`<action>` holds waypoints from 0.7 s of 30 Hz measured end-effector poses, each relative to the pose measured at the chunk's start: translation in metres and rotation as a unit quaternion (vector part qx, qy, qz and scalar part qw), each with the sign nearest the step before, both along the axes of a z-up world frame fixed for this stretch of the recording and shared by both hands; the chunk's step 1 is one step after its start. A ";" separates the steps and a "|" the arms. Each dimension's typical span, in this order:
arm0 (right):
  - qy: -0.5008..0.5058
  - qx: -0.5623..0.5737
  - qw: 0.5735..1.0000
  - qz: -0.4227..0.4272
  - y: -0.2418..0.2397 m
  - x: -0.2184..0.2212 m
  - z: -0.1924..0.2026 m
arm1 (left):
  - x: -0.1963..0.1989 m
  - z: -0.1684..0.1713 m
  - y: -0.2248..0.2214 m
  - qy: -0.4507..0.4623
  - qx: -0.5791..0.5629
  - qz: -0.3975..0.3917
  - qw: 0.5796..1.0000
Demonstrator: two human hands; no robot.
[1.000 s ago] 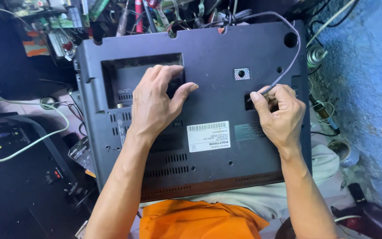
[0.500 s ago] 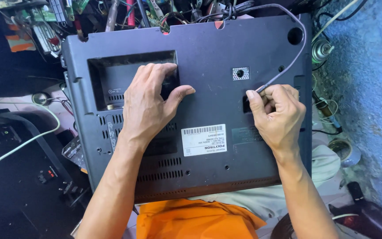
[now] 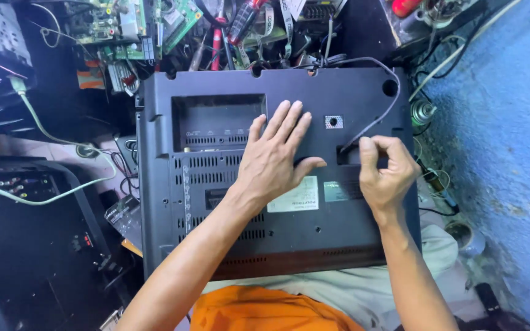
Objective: Disassembling a television to access and inspect internal components.
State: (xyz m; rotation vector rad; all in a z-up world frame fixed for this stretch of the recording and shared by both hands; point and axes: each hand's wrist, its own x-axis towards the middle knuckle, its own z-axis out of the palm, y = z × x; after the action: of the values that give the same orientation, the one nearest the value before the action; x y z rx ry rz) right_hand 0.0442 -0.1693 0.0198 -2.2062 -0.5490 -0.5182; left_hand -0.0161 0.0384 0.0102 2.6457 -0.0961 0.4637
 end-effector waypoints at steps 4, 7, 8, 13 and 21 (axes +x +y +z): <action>0.004 0.013 0.998 0.063 0.042 -0.002 0.043 | 0.006 0.006 0.004 0.002 -0.007 -0.016 1.000; 0.010 0.045 0.992 0.114 0.073 0.004 0.062 | 0.006 -0.001 0.004 -0.022 -0.016 -0.005 1.000; 0.007 0.059 0.990 0.131 0.084 0.012 0.066 | 0.009 -0.005 0.006 -0.039 -0.021 0.008 0.999; 0.001 0.110 0.984 0.137 0.107 0.053 0.019 | 0.011 0.004 0.013 -0.112 -0.141 0.021 0.983; 0.183 0.234 0.943 0.153 0.102 0.074 -0.022 | 0.041 0.018 0.026 -0.048 -0.048 0.093 0.993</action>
State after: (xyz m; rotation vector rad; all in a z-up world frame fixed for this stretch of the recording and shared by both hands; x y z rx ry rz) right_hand 0.1178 -0.0672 -0.0026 -1.6660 -0.4935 -0.0538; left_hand 0.0253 0.0640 0.0282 2.5477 0.1404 0.6413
